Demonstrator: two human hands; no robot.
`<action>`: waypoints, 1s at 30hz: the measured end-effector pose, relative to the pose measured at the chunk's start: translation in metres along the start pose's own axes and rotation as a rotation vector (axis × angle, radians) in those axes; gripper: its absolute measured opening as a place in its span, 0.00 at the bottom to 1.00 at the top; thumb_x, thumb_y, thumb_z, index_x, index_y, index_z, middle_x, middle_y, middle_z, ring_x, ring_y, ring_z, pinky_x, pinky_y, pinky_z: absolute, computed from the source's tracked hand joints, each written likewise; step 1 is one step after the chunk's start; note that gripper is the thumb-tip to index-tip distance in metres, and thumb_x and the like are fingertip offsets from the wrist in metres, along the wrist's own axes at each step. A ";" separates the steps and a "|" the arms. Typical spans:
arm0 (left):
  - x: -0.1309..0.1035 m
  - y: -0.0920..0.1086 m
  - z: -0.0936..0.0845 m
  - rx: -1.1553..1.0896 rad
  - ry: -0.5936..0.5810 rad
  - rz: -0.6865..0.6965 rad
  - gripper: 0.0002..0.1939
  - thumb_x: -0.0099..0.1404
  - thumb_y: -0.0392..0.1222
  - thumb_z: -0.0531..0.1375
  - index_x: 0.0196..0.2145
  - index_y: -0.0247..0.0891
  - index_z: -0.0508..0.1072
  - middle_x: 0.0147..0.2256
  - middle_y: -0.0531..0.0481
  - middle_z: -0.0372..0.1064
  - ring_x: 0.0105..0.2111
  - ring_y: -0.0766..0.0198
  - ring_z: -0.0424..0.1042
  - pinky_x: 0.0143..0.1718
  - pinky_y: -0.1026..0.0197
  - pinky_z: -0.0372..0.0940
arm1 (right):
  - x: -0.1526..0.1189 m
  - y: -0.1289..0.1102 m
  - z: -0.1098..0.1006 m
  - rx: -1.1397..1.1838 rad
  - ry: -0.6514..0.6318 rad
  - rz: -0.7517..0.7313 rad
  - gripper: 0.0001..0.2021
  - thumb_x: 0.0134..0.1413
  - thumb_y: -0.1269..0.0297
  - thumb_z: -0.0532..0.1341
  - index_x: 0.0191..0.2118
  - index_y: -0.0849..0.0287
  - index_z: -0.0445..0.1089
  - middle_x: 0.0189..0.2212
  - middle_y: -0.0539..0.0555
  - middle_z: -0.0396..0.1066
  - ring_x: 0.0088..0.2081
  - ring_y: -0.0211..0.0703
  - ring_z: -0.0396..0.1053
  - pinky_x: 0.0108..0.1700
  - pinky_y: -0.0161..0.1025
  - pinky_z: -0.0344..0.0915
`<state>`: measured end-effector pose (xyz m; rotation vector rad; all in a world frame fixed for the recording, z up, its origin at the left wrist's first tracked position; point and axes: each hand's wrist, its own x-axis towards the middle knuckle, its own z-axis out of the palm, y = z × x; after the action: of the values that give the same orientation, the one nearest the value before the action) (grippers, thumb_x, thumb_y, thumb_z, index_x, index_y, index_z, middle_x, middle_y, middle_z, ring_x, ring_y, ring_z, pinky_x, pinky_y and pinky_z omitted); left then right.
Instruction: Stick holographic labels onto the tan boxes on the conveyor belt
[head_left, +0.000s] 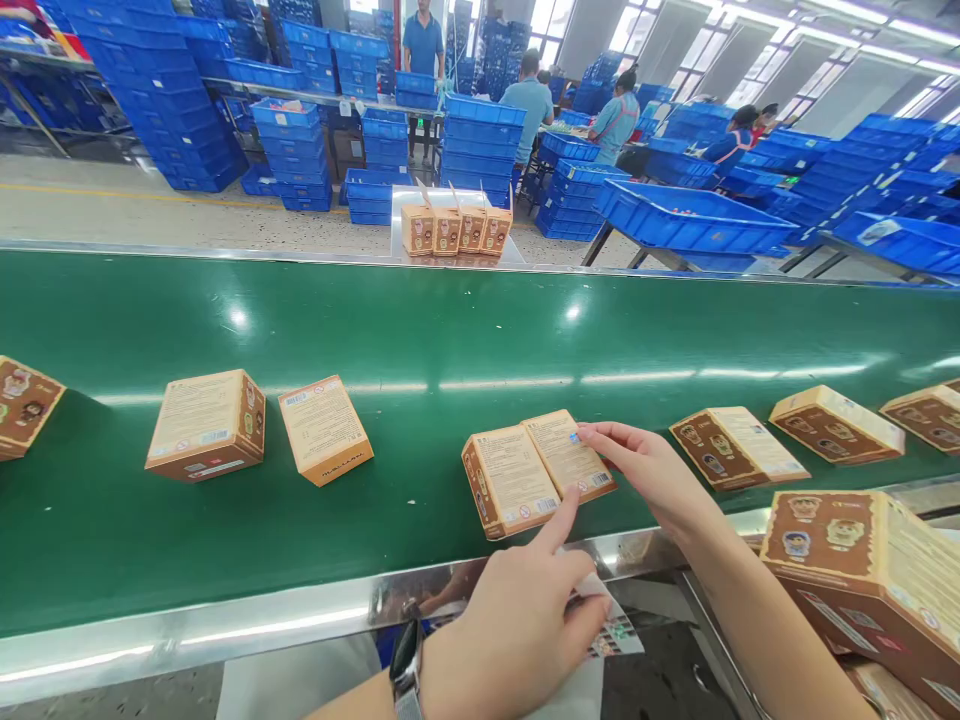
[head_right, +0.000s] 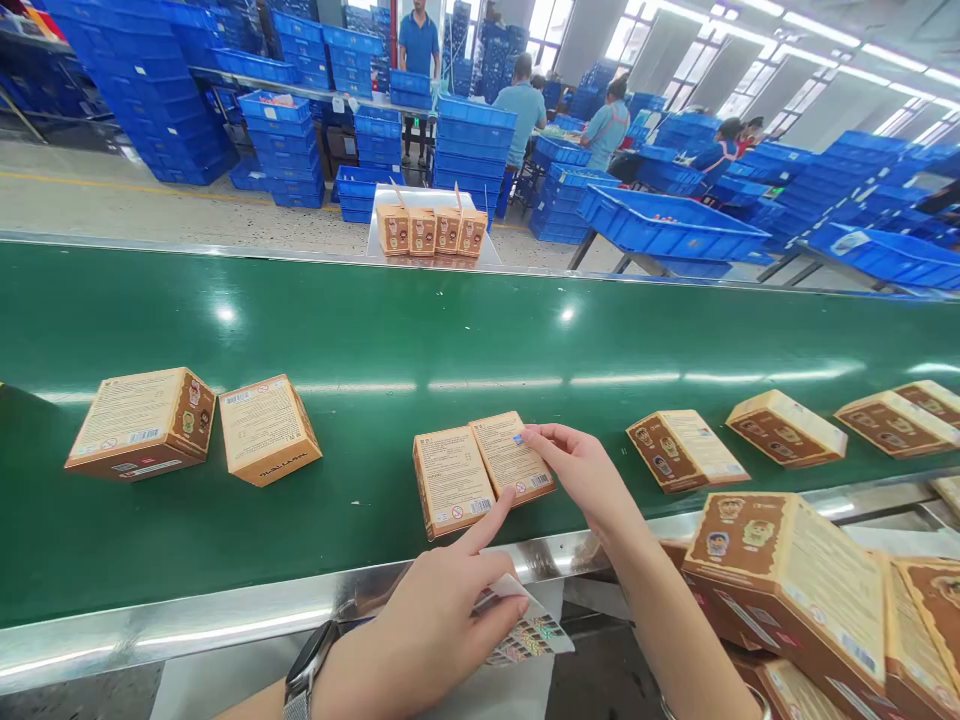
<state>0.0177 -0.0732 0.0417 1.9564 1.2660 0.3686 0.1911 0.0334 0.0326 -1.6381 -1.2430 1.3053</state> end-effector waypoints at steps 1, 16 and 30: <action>0.001 0.001 0.000 0.008 -0.003 0.001 0.09 0.66 0.41 0.60 0.28 0.38 0.71 0.68 0.46 0.50 0.30 0.56 0.81 0.36 0.53 0.74 | -0.001 0.000 0.000 0.008 0.020 0.007 0.29 0.26 0.36 0.70 0.29 0.59 0.77 0.33 0.57 0.78 0.36 0.50 0.72 0.39 0.43 0.69; 0.021 0.010 0.003 -0.227 0.021 0.072 0.10 0.64 0.34 0.59 0.24 0.39 0.72 0.67 0.51 0.51 0.55 0.46 0.72 0.54 0.49 0.69 | -0.004 0.018 -0.002 -0.546 0.622 -0.545 0.29 0.55 0.49 0.57 0.57 0.63 0.63 0.50 0.67 0.71 0.42 0.56 0.73 0.43 0.54 0.67; -0.011 0.004 -0.036 -0.687 0.295 -0.217 0.14 0.66 0.50 0.59 0.34 0.37 0.78 0.34 0.49 0.78 0.30 0.62 0.71 0.29 0.65 0.63 | -0.109 0.019 -0.003 -0.634 0.285 -1.098 0.14 0.61 0.73 0.60 0.50 0.51 0.71 0.36 0.49 0.79 0.33 0.42 0.76 0.41 0.41 0.70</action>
<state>-0.0070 -0.0679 0.0706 1.2017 1.2922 0.8735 0.1953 -0.0755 0.0491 -1.0743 -2.0310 -0.0040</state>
